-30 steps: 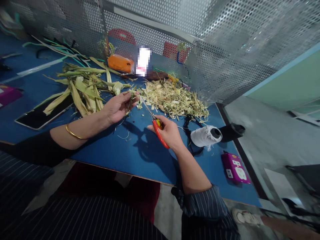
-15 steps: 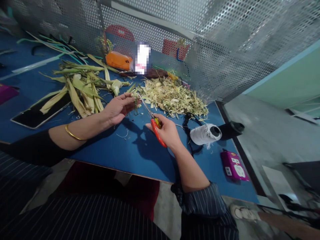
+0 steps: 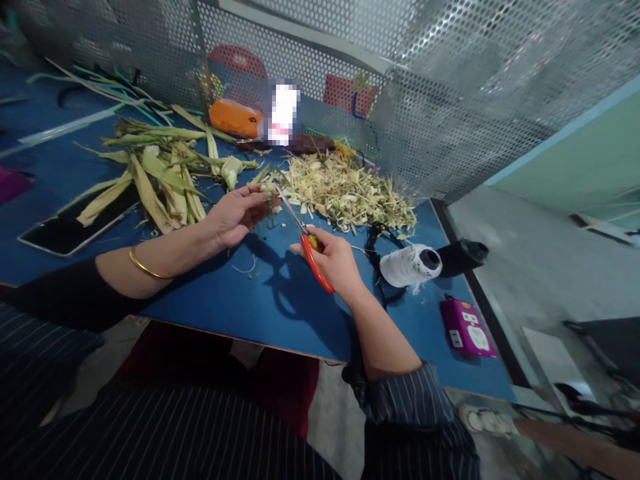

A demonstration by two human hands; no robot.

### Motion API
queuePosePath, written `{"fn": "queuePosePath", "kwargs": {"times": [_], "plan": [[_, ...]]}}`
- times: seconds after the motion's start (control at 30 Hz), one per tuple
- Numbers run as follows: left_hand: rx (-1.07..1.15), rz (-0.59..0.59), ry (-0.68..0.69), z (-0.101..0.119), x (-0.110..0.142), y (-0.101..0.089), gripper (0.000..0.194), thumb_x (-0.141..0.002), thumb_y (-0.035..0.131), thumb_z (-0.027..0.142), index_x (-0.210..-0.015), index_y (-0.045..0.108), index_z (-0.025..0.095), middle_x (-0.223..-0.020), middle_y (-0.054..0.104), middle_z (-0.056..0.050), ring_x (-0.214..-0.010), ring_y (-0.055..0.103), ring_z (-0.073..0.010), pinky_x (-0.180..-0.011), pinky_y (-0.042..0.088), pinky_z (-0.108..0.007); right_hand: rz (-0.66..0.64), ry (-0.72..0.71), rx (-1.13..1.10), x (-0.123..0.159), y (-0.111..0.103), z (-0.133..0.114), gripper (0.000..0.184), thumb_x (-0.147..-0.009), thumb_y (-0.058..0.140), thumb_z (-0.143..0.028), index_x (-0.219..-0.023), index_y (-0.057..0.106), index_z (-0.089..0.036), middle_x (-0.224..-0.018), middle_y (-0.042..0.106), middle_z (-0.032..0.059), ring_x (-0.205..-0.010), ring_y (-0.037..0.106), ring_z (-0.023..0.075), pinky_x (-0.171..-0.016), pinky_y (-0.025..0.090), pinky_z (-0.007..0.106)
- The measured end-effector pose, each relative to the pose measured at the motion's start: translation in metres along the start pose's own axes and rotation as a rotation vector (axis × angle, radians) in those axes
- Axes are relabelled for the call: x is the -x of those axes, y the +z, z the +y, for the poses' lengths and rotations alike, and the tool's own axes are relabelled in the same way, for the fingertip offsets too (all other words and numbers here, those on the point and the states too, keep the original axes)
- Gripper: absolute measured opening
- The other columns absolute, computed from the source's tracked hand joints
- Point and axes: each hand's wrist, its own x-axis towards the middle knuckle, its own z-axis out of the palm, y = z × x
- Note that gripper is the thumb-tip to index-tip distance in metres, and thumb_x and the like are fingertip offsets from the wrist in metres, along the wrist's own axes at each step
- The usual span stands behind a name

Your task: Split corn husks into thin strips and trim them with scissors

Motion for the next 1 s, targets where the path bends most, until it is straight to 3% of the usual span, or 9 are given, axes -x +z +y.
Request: {"fn": "queuePosePath", "kwargs": {"times": [0.27,0.47,0.63,0.7,0.8,0.9,1.0], "plan": [[0.029,0.006,-0.012,0.001,0.0,-0.001,0.017,-0.076,0.068,0.003,-0.083,0.059,0.016,-0.078,0.073,-0.001,-0.079,0.072,-0.0146,-0.083,0.053,-0.028,0.013,0.021,0.01,0.002,0.002,-0.008,0.039,-0.071,0.071,-0.048,-0.094,0.07,-0.016,-0.07,0.055,-0.0019,-0.062,0.041,0.0105,-0.059,0.035,0.025],[0.045,0.01,-0.093,0.002,-0.004,-0.005,0.009,-0.082,0.064,0.009,-0.087,0.059,0.015,-0.082,0.072,-0.006,-0.079,0.071,-0.0158,-0.081,0.054,-0.03,0.184,0.039,0.033,-0.001,-0.001,-0.005,0.041,-0.072,0.07,-0.049,-0.097,0.069,-0.017,-0.062,0.053,-0.003,-0.054,0.04,0.0099,-0.051,0.034,0.024],[-0.002,0.008,-0.106,0.007,-0.003,-0.006,0.006,-0.083,0.065,0.011,-0.086,0.061,0.015,-0.081,0.069,-0.005,-0.078,0.068,-0.0145,-0.071,0.052,-0.026,0.104,0.076,-0.011,-0.004,-0.004,0.002,0.043,-0.074,0.065,-0.054,-0.098,0.067,-0.018,-0.057,0.051,-0.0038,-0.048,0.043,0.0105,-0.048,0.035,0.024],[-0.017,0.033,-0.1,0.011,-0.002,-0.005,0.006,-0.082,0.067,0.011,-0.083,0.063,0.016,-0.073,0.066,-0.001,-0.068,0.063,-0.0107,-0.064,0.049,-0.023,0.091,0.07,0.116,-0.004,-0.004,0.001,0.046,-0.075,0.064,-0.055,-0.102,0.066,-0.018,-0.062,0.056,-0.0017,-0.052,0.048,0.0125,-0.051,0.037,0.025],[-0.021,0.06,-0.085,0.015,-0.002,-0.005,0.007,-0.079,0.071,0.014,-0.077,0.064,0.017,-0.066,0.062,0.002,-0.059,0.055,-0.0077,-0.059,0.044,-0.023,0.065,0.071,0.523,-0.001,-0.002,-0.003,0.051,-0.075,0.063,-0.055,-0.112,0.063,-0.019,-0.077,0.067,0.0051,-0.066,0.059,0.0195,-0.058,0.038,0.028],[-0.048,0.074,-0.064,0.015,-0.003,-0.006,0.008,-0.076,0.073,0.016,-0.078,0.066,0.017,-0.068,0.062,0.002,-0.06,0.056,-0.0082,-0.06,0.044,-0.023,-0.031,0.028,0.86,0.004,0.003,-0.012,0.048,-0.081,0.057,-0.047,-0.119,0.057,-0.018,-0.09,0.071,0.01,-0.073,0.063,0.024,-0.059,0.037,0.029],[-0.105,0.074,-0.042,0.012,-0.003,-0.007,0.011,-0.072,0.076,0.018,-0.079,0.068,0.016,-0.069,0.063,0.002,-0.063,0.058,-0.0088,-0.061,0.044,-0.023,-0.1,-0.073,1.021,0.01,0.008,-0.02,0.041,-0.086,0.049,-0.042,-0.119,0.057,-0.019,-0.093,0.071,0.0109,-0.073,0.065,0.0245,-0.058,0.035,0.03]]}}
